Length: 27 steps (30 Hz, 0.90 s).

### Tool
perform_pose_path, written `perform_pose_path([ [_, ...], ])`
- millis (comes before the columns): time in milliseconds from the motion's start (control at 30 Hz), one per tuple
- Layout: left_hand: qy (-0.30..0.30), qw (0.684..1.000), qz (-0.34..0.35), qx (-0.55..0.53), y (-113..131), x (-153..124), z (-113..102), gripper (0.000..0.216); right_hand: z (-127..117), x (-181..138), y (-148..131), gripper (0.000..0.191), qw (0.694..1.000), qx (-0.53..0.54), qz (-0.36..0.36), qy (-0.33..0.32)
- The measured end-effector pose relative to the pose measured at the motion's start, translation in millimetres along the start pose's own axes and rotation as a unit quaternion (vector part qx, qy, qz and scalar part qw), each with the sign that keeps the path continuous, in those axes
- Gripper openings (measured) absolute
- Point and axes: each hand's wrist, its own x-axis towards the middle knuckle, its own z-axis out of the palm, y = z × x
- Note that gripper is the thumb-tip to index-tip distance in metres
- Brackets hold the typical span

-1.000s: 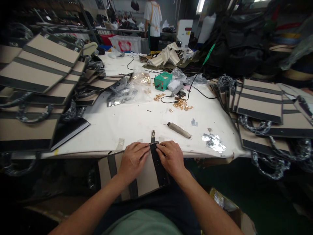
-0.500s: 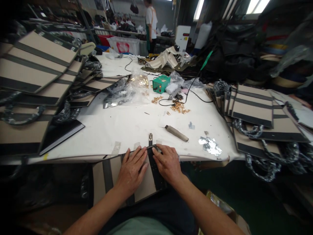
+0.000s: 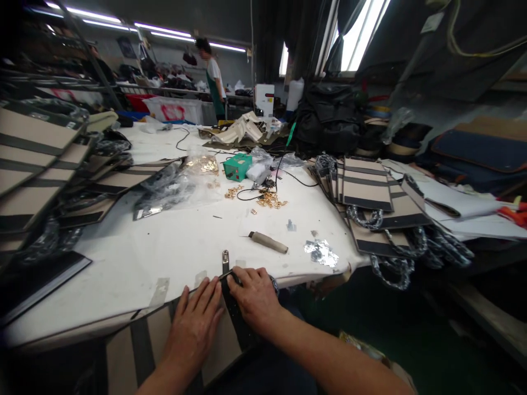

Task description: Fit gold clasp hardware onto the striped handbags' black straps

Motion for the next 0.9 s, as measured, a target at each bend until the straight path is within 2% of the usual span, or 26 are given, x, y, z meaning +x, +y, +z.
perform_pose_path([
  [167,0.023,0.999,0.017,0.023,-4.4,-0.4,2.6,0.041,-16.5,6.0,-6.9,0.039,0.999,-0.024,-0.004,-0.035],
  [267,0.04,0.999,0.02,0.01,-8.0,-0.7,2.2,0.043,-21.1,3.6,-5.3,0.036,1.0,0.019,0.005,-0.006],
  [333,0.046,0.999,0.019,-0.007,-9.9,-1.8,2.2,0.046,-23.1,-2.8,5.4,0.037,0.998,0.053,0.018,0.035],
  [400,0.05,0.998,0.011,-0.023,-11.0,-3.5,3.1,0.047,-26.9,-13.3,28.0,0.033,0.991,0.078,0.058,0.09],
  [500,0.051,0.998,-0.001,-0.043,-11.6,-6.2,6.3,0.049,-38.4,-31.3,81.4,0.024,0.969,0.087,0.173,0.153],
  [600,0.052,0.997,-0.005,-0.051,-11.3,-7.1,8.6,0.052,-51.4,-39.4,138.5,0.023,0.949,0.065,0.294,0.097],
  [700,0.062,0.997,-0.005,-0.052,-10.3,-5.9,6.6,0.053,-54.6,-28.4,180.1,0.028,0.936,0.056,0.343,0.05],
  [800,0.075,0.996,-0.003,-0.05,-10.6,-4.1,2.1,0.052,-46.4,-3.8,204.8,0.033,0.928,0.056,0.368,0.022],
  [900,0.095,0.995,0.01,-0.033,-14.7,-4.9,3.7,0.052,-38.1,19.4,216.0,0.027,0.922,0.059,0.383,-0.01],
])
